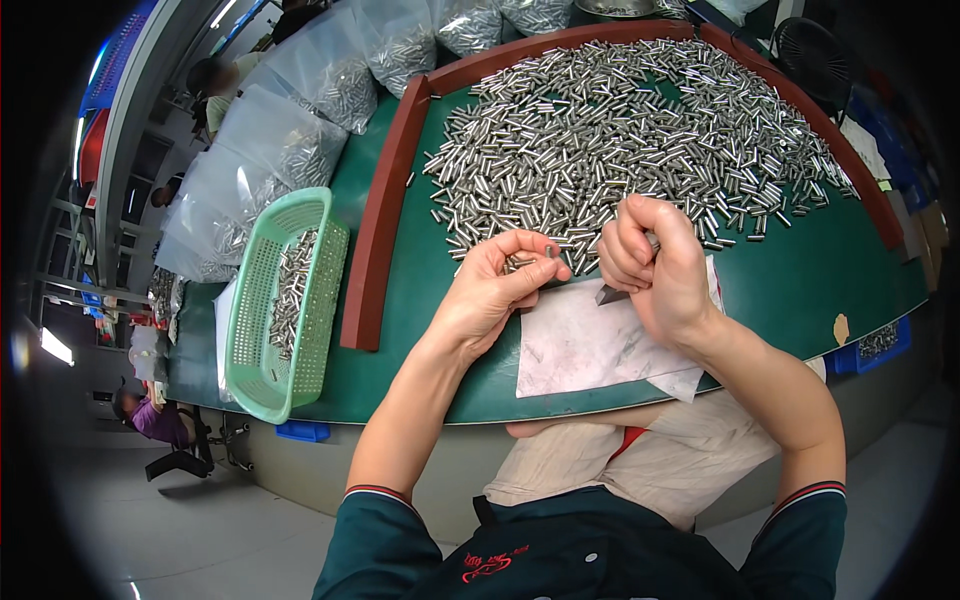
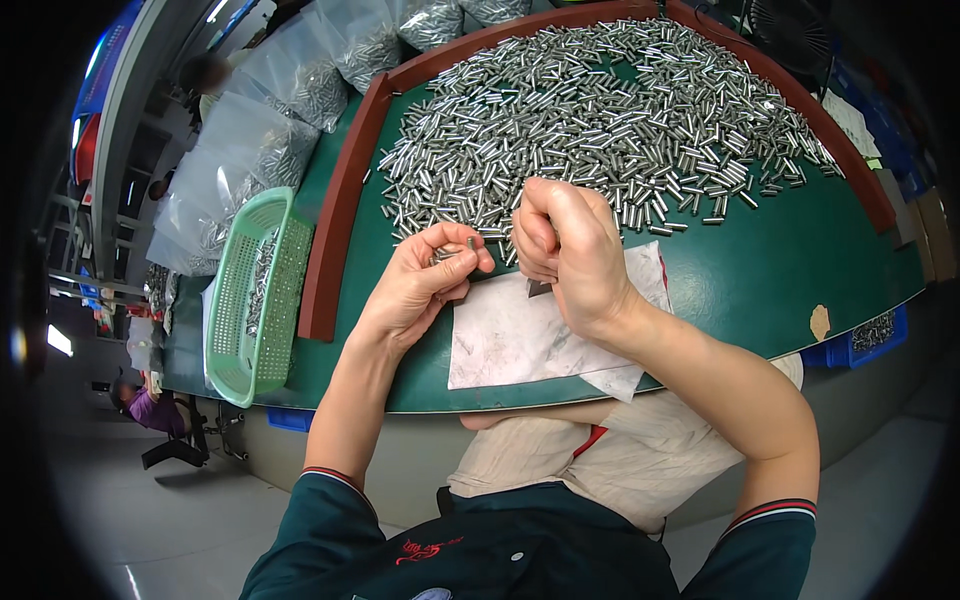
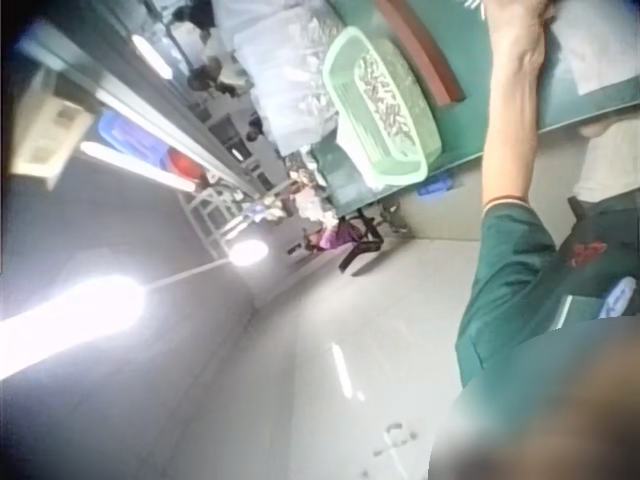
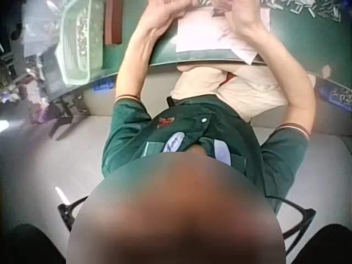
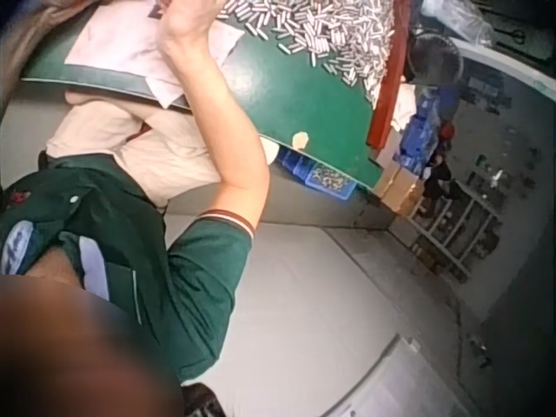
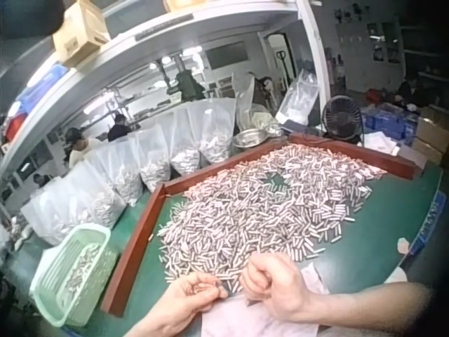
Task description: Using a small blade to deburr or clean small metal pins at a workbench.
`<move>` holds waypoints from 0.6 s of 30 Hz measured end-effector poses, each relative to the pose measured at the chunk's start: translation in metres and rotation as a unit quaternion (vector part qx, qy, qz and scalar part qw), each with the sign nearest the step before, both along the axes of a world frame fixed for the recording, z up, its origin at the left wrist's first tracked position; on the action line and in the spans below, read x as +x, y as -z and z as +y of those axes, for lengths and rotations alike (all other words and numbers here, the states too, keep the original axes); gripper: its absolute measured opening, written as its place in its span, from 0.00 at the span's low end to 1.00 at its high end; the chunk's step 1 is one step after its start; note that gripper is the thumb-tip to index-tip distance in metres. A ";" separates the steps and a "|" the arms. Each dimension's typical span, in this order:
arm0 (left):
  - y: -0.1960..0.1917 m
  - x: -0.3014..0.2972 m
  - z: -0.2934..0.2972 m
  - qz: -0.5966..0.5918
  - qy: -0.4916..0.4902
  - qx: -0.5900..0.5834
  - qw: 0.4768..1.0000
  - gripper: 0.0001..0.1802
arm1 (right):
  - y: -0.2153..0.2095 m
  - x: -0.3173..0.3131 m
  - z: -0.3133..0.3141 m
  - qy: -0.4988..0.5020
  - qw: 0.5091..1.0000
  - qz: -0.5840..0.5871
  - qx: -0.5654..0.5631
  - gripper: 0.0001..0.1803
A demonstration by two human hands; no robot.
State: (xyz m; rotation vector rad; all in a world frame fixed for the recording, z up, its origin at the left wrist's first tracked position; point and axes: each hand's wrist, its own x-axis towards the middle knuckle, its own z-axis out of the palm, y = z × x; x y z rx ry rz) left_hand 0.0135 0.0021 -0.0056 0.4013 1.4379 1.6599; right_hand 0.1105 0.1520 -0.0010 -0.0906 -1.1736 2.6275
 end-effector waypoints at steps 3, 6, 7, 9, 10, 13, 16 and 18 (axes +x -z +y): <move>0.001 -0.001 -0.001 0.016 0.012 -0.007 1.000 0.09 | -0.002 0.000 -0.001 0.000 1.000 -0.003 0.001 0.20; -0.001 -0.001 0.000 0.008 0.025 -0.002 1.000 0.08 | -0.002 0.001 0.000 0.003 1.000 -0.006 -0.002 0.20; -0.001 0.000 0.000 0.007 0.023 0.000 1.000 0.08 | -0.002 0.001 -0.001 0.003 1.000 -0.005 -0.002 0.20; -0.001 0.000 -0.001 0.005 0.021 0.002 1.000 0.07 | -0.003 0.000 -0.001 0.003 1.000 -0.004 -0.001 0.20; -0.001 0.000 -0.001 0.004 0.023 0.004 1.000 0.07 | -0.003 0.000 -0.001 0.000 1.000 -0.013 0.010 0.20; -0.001 0.000 -0.001 0.003 0.028 0.009 1.000 0.07 | -0.005 0.001 -0.002 0.000 1.000 -0.023 0.021 0.21; -0.001 0.000 -0.001 -0.004 0.032 0.015 0.999 0.08 | -0.005 0.001 -0.002 0.001 0.999 -0.024 0.022 0.21; -0.002 -0.001 -0.001 -0.011 0.033 0.018 0.999 0.08 | -0.004 0.001 -0.002 0.000 0.999 -0.026 0.021 0.21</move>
